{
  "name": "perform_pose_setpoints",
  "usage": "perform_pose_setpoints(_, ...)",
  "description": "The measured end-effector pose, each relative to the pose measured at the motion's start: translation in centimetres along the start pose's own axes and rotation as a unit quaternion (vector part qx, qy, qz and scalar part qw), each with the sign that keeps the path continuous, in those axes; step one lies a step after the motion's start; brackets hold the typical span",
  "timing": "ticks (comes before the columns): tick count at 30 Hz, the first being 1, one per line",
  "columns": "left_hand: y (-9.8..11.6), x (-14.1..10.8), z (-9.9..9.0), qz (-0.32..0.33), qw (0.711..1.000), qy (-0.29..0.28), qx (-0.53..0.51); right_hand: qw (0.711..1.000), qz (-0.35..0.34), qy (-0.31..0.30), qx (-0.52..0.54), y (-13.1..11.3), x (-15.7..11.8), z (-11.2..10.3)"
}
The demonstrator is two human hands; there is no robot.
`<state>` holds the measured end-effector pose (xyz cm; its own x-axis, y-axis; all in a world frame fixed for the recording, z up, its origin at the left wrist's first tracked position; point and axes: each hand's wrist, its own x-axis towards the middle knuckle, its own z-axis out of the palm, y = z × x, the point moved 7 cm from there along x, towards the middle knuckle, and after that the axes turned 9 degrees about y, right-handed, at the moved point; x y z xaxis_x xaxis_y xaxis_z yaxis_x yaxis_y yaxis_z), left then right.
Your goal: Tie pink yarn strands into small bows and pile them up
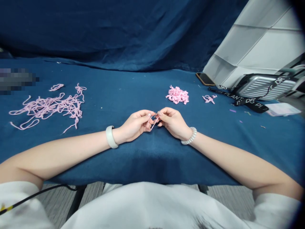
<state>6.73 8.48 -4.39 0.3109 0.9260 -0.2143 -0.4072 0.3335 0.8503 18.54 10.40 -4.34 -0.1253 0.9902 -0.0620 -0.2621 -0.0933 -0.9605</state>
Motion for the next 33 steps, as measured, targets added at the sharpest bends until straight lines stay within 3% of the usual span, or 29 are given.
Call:
perform_pose_setpoints(9,0.18,-0.08,0.16,0.041,0.998,-0.003,0.040,0.999,-0.028,-0.011,-0.044,-0.18,0.08,-0.07)
perform_pose_setpoints(14,-0.10,0.05,-0.08,0.006,0.999,0.002,0.053,0.998,-0.028,-0.037,-0.044,-0.26,-0.08,0.20)
perform_pose_setpoints(21,-0.15,0.16,-0.47,-0.003,0.997,0.019,0.069,1.000,-0.009,-0.018,-0.018,-0.26,-0.03,0.03)
perform_pose_setpoints(33,-0.33,0.32,-0.42,-0.013,0.997,-0.014,0.071,1.000,-0.001,-0.017,-0.003,-0.22,-0.08,0.02)
